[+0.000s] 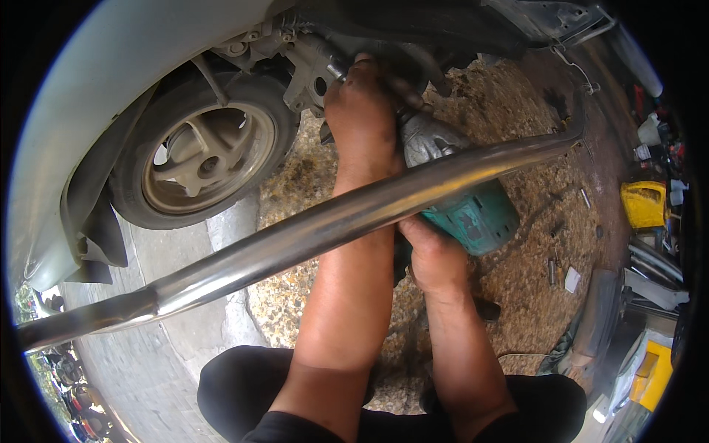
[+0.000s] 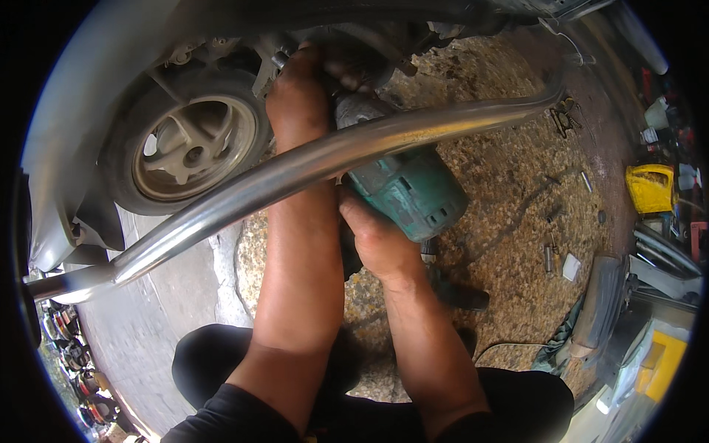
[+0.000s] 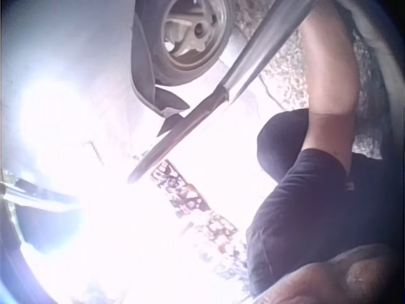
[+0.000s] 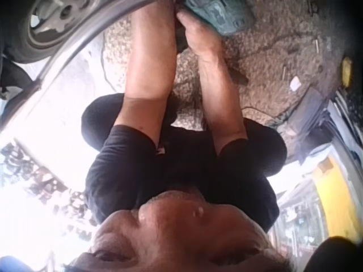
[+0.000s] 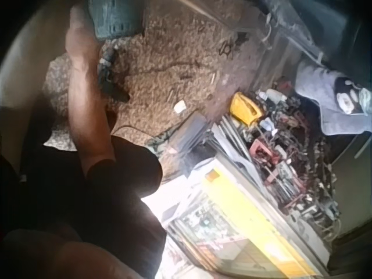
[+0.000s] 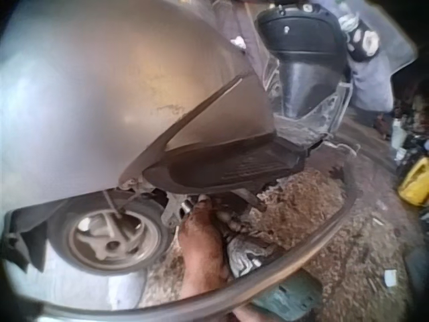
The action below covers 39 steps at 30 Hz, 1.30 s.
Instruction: The person uses a cordless impact driver to remove bolts from the rear undercarriage and side panels of a scooter. They detach a metal luggage rack and set it aside, then continue removing fasteners from the frame and bodywork.
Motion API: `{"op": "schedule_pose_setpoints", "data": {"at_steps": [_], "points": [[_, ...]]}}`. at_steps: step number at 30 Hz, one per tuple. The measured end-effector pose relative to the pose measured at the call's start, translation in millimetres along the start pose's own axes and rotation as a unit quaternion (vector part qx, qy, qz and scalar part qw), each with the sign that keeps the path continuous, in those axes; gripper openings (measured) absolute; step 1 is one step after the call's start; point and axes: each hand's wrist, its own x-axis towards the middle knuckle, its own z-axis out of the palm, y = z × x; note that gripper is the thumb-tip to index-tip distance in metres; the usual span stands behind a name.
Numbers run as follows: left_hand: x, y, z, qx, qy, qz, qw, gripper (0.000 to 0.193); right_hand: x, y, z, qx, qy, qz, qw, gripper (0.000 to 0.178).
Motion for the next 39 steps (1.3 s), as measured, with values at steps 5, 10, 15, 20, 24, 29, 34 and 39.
{"op": "schedule_pose_setpoints", "data": {"at_steps": [5,10,15,20,24,29,34,39], "points": [[-3.1,3.4,-2.8,0.011,0.010,-0.013,1.000,0.029,-2.7,5.6,-8.1,-0.063,-0.021,0.002,0.998,0.026],[-9.3,-0.4,-2.3,-0.076,-0.003,-0.043,0.996,0.014,-8.2,9.4,-16.0,-0.089,-0.027,0.018,0.995,0.024],[-13.4,-7.1,-1.8,-0.032,0.041,-0.028,0.998,0.032,-5.3,15.2,-30.2,-0.160,-0.073,-0.049,0.983,0.030],[-27.3,-23.0,-2.6,-0.010,0.006,-0.043,0.999,0.022,-15.6,22.6,-55.2,-0.087,-0.054,-0.014,0.995,0.033],[-42.6,-37.7,-6.7,0.078,0.017,0.012,0.997,0.028,-21.7,32.3,-84.8,0.191,-0.034,0.224,0.955,0.034],[-35.1,-33.0,-28.0,0.219,0.128,0.043,0.966,0.023,-24.5,51.0,-123.1,0.345,0.002,0.247,0.906,0.032],[-28.9,-75.8,-45.7,0.253,0.098,-0.076,0.959,0.017,-10.4,78.0,-133.0,0.356,0.057,0.286,0.888,0.024],[-4.8,-139.7,-27.7,0.126,0.044,-0.223,0.966,0.033,10.7,93.2,-118.6,0.339,0.056,0.288,0.894,0.019]]}}
